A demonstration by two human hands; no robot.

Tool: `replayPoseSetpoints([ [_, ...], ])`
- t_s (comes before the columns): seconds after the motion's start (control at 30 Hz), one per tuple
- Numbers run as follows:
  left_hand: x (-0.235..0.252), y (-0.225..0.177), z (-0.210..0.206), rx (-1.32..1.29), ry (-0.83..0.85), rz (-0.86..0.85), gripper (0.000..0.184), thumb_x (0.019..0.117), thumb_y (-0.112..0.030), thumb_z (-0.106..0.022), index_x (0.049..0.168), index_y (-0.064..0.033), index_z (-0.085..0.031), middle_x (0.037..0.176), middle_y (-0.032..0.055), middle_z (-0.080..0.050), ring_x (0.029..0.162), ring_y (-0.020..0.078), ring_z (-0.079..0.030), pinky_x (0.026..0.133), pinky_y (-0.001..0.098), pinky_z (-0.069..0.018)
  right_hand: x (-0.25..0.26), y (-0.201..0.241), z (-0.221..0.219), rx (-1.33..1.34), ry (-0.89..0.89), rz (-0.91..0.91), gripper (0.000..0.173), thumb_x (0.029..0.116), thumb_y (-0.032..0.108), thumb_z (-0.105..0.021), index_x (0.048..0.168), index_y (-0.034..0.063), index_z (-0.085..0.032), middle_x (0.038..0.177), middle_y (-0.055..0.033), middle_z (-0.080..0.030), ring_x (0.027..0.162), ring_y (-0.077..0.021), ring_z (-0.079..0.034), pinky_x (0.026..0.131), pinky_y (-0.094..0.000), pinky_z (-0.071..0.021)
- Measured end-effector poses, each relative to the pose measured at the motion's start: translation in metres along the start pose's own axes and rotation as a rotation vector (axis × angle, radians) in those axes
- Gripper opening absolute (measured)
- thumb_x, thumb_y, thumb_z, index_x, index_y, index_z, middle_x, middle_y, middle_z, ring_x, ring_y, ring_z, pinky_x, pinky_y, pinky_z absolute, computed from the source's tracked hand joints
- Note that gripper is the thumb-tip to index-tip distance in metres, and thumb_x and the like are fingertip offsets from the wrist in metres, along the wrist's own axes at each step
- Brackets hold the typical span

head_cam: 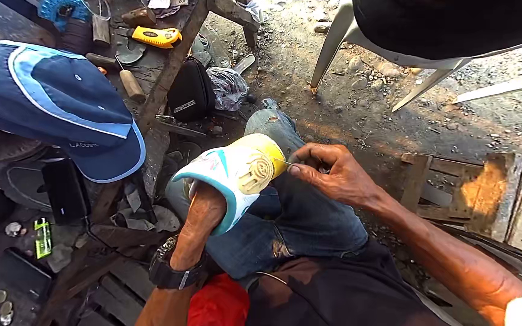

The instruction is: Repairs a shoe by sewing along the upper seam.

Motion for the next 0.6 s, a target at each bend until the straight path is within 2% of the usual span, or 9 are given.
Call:
replayPoseSetpoints([
  [0.07, -0.001, -0.002, 0.001, 0.068, 0.023, -0.029, 0.038, 0.0986, -0.006, -0.048, 0.124, 0.0221, -0.056, 0.123, 0.0395, -0.061, 0.124, 0.0478, -0.057, 0.109, 0.0504, -0.0406, 0.0, 0.002, -0.001, 0.047, -0.012, 0.014, 0.022, 0.0996, 0.023, -0.066, 0.1, 0.0032, -0.075, 0.076, 0.0078, -0.064, 0.062, 0.008, -0.05, 0.057, -0.0097, -0.0418],
  [0.13, -0.001, -0.004, 0.001, 0.085, 0.061, -0.004, 0.039, 0.0991, -0.006, -0.048, 0.125, 0.0221, -0.055, 0.125, 0.0396, -0.059, 0.126, 0.047, -0.055, 0.111, 0.0496, -0.0389, 0.0, 0.002, -0.005, 0.077, -0.05, 0.048, 0.019, 0.099, 0.017, -0.066, 0.101, 0.0008, -0.075, 0.079, 0.0058, -0.067, 0.063, 0.0083, -0.051, 0.057, -0.0094, -0.0425],
  [0.27, -0.001, -0.001, -0.005, -0.097, 0.001, 0.056, 0.038, 0.1014, -0.004, -0.046, 0.129, 0.0208, -0.052, 0.129, 0.0341, -0.058, 0.127, 0.0289, -0.055, 0.11, 0.0346, -0.0387, -0.001, 0.001, -0.013, 0.073, -0.135, 0.11, 0.013, 0.0965, 0.008, -0.066, 0.099, -0.0015, -0.075, 0.08, 0.0028, -0.071, 0.065, 0.0073, -0.057, 0.061, -0.01, -0.0482],
  [0.37, -0.004, 0.007, -0.01, -0.335, -0.021, 0.05, 0.039, 0.1039, -0.005, -0.041, 0.133, 0.02, -0.047, 0.129, 0.025, -0.057, 0.123, 0.0081, -0.052, 0.106, 0.0201, -0.038, 0.001, -0.001, -0.016, 0.07, -0.162, 0.13, 0.011, 0.0938, 0.005, -0.067, 0.097, -0.0018, -0.075, 0.078, 0.0033, -0.07, 0.063, 0.0073, -0.056, 0.059, -0.01, -0.0472],
  [0.47, -0.007, 0.019, -0.017, -0.65, -0.007, 0.047, 0.032, 0.1065, -0.008, -0.037, 0.13, 0.0107, -0.047, 0.116, 0.0018, -0.06, 0.112, -0.0084, -0.054, 0.099, 0.0123, -0.0431, 0.002, -0.003, -0.018, 0.069, -0.162, 0.134, 0.01, 0.0925, 0.004, -0.067, 0.096, -0.0018, -0.075, 0.077, 0.0029, -0.07, 0.062, 0.0065, -0.056, 0.058, -0.0106, -0.0474],
  [0.5, -0.007, 0.02, -0.017, -0.69, 0.004, 0.055, 0.032, 0.1071, -0.008, -0.035, 0.131, 0.0096, -0.046, 0.116, -0.0001, -0.06, 0.111, -0.0091, -0.054, 0.099, 0.0123, -0.0434, 0.003, -0.002, -0.018, 0.063, -0.156, 0.135, 0.01, 0.0925, 0.005, -0.068, 0.096, -0.0014, -0.075, 0.077, 0.003, -0.07, 0.062, 0.0065, -0.055, 0.057, -0.0106, -0.0468],
  [0.57, -0.005, 0.01, -0.007, -0.618, 0.024, 0.112, 0.035, 0.1081, -0.006, -0.032, 0.135, 0.0116, -0.045, 0.119, 0.0046, -0.058, 0.113, -0.0065, -0.052, 0.101, 0.0133, -0.0418, 0.007, 0.0, -0.017, 0.045, -0.136, 0.138, 0.01, 0.0932, 0.007, -0.068, 0.095, 0.0, -0.075, 0.076, 0.0036, -0.069, 0.06, 0.0066, -0.053, 0.056, -0.0106, -0.0448],
  [0.6, -0.001, 0.003, 0.001, -0.567, 0.038, 0.158, 0.032, 0.1076, -0.005, -0.035, 0.133, 0.0097, -0.048, 0.117, 0.0049, -0.06, 0.111, -0.0041, -0.054, 0.101, 0.0162, -0.0433, 0.009, 0.001, -0.015, 0.041, -0.118, 0.136, 0.01, 0.0937, 0.008, -0.068, 0.095, 0.0005, -0.075, 0.076, 0.0038, -0.068, 0.06, 0.0063, -0.053, 0.056, -0.0109, -0.0447],
])
Point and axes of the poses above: each hand's wrist, its own x-axis towards the middle knuckle, its own z-axis out of the back of the hand, y = z × x, the point moved 2 cm from there along x, towards the middle knuckle
